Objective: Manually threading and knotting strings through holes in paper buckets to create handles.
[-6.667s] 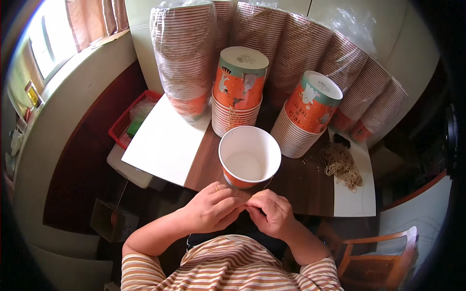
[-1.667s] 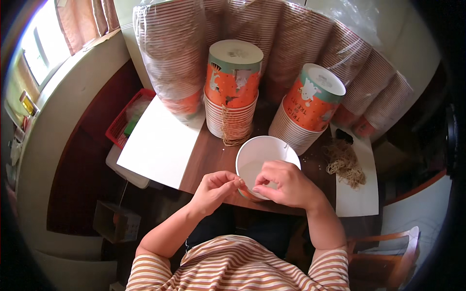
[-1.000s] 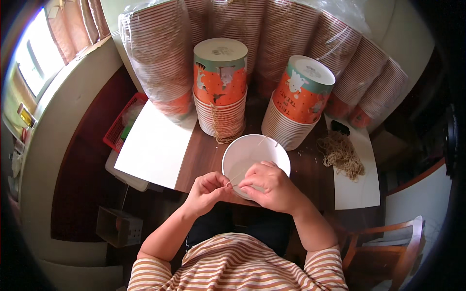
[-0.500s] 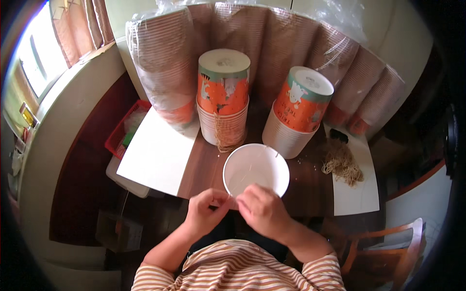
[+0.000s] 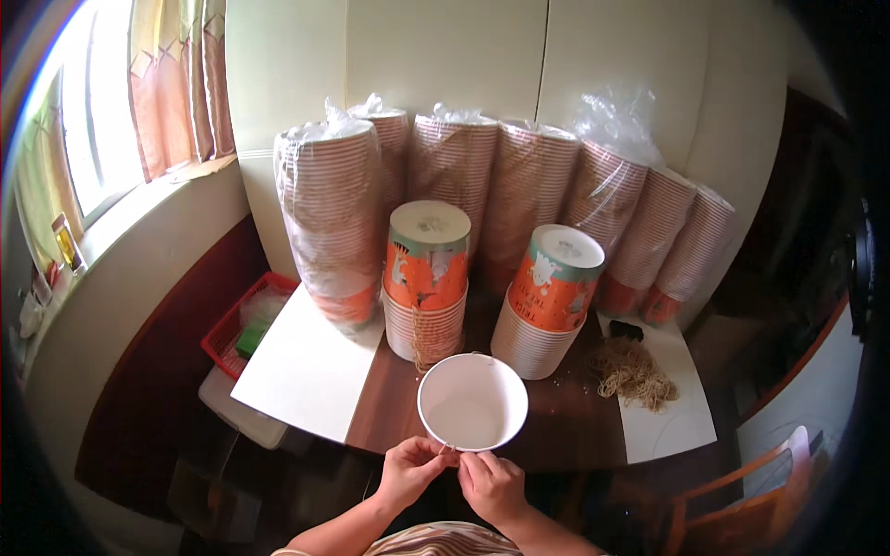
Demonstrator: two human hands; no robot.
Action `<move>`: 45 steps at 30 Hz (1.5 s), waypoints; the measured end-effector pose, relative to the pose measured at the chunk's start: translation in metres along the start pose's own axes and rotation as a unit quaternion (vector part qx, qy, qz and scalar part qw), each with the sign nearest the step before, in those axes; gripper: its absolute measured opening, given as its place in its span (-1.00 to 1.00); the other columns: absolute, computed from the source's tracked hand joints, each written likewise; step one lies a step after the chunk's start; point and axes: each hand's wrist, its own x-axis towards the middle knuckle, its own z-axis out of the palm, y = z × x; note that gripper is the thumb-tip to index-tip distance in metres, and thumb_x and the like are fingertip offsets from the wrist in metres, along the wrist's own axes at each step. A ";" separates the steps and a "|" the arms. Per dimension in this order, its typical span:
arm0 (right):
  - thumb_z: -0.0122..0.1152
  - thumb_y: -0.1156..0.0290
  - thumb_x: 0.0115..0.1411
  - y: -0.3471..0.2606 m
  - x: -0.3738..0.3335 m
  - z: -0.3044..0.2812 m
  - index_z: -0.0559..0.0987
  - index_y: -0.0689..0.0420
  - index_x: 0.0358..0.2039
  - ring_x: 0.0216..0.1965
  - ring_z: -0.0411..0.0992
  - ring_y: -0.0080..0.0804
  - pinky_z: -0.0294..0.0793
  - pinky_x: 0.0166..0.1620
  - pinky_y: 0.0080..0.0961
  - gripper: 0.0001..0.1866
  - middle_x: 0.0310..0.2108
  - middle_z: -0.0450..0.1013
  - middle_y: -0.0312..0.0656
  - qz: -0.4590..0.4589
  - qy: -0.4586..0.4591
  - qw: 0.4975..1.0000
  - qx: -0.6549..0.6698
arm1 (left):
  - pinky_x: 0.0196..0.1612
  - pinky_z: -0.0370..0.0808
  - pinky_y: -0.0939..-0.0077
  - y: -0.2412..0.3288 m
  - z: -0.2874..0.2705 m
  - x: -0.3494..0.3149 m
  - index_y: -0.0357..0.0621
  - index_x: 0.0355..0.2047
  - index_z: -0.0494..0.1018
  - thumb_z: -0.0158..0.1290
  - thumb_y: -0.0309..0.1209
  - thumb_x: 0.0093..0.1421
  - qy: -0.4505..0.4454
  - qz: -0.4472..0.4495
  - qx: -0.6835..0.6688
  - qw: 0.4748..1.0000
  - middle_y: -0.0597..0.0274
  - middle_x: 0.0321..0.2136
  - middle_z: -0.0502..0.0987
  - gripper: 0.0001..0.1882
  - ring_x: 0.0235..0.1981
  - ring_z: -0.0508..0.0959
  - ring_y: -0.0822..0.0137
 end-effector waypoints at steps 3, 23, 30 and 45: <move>0.26 0.51 -0.07 0.010 0.000 0.011 0.52 0.09 -0.43 -0.62 0.42 -0.24 0.42 -0.55 -0.39 -0.85 -0.53 0.42 -0.25 -0.003 0.038 0.999 0.018 | -0.17 0.57 0.42 0.000 0.002 0.003 -0.39 -0.35 0.42 0.09 -0.65 0.11 0.005 -0.018 -0.054 0.998 0.09 -0.38 0.55 -0.91 -0.34 0.58 0.32; 0.21 0.57 0.06 0.016 0.004 0.036 0.58 0.25 -0.37 -0.45 0.53 -0.43 0.51 -0.38 -0.57 -0.91 -0.44 0.52 -0.13 0.142 0.015 0.944 0.297 | -0.37 0.52 0.55 0.006 0.000 -0.001 -0.27 -0.43 0.37 0.11 -0.63 0.09 0.085 -0.101 -0.155 0.979 0.13 -0.46 0.54 -0.89 -0.46 0.55 0.38; 0.21 0.58 0.07 0.011 0.004 0.043 0.59 0.24 -0.36 -0.47 0.53 -0.42 0.51 -0.40 -0.56 -0.90 -0.44 0.52 -0.13 0.155 0.054 0.932 0.325 | -0.35 0.50 0.61 0.008 0.001 0.003 -0.25 -0.42 0.38 0.11 -0.60 0.10 0.083 -0.099 -0.125 0.984 0.16 -0.44 0.55 -0.89 -0.45 0.55 0.41; 0.14 0.35 0.16 0.001 -0.002 0.034 0.63 0.21 -0.36 -0.48 0.39 -0.66 0.37 -0.37 -0.70 -0.80 -0.46 0.54 -0.26 0.369 -0.060 0.701 0.607 | -0.45 0.42 0.63 0.001 -0.004 -0.005 -0.19 -0.42 0.38 0.10 -0.48 0.14 0.085 -0.141 -0.128 0.978 0.19 -0.51 0.51 -0.90 -0.51 0.51 0.41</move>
